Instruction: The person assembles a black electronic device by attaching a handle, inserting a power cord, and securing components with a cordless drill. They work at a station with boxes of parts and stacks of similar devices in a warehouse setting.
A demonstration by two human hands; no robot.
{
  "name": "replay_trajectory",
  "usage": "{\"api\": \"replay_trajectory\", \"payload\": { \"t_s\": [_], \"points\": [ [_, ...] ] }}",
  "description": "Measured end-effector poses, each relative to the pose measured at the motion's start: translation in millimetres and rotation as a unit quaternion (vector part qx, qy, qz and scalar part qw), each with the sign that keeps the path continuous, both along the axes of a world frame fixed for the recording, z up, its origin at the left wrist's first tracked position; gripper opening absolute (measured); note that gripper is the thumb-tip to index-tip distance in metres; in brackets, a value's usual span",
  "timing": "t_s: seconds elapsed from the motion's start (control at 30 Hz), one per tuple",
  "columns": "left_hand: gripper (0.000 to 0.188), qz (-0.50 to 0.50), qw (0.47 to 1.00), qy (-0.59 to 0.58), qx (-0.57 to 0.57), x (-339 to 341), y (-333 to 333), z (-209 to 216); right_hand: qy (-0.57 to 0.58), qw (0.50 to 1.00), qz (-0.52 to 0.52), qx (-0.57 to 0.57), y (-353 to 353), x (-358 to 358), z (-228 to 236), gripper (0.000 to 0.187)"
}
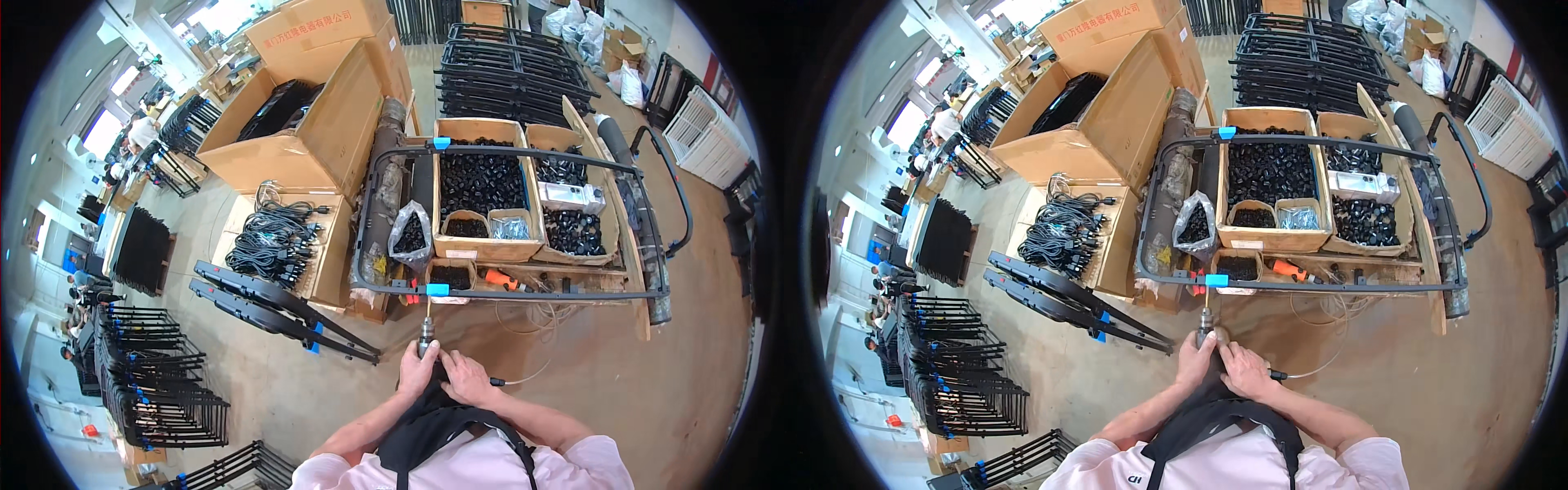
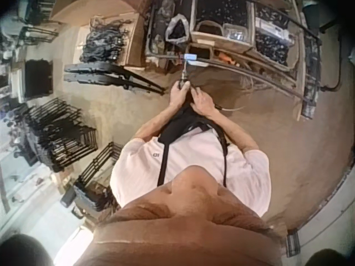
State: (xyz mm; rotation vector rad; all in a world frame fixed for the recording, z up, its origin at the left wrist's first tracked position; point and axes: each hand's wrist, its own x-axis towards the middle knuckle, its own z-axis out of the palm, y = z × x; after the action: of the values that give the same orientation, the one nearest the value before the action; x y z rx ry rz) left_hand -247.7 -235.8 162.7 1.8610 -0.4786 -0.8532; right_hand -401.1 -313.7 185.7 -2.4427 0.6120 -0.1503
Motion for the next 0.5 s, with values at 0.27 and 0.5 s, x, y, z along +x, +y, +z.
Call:
{"api": "replay_trajectory", "payload": {
  "t_s": [0.27,0.5],
  "points": [
    [0.046,0.021,1.000,0.021,0.002,12.0,15.7,-49.6,0.046,0.999,-0.001,0.018,12.8,15.8,-20.7,0.083],
    [0.053,0.004,1.000,0.002,0.023,29.5,11.3,-65.7,0.067,0.997,-0.016,0.022,11.6,32.1,-21.6,0.078]
  ]
}}
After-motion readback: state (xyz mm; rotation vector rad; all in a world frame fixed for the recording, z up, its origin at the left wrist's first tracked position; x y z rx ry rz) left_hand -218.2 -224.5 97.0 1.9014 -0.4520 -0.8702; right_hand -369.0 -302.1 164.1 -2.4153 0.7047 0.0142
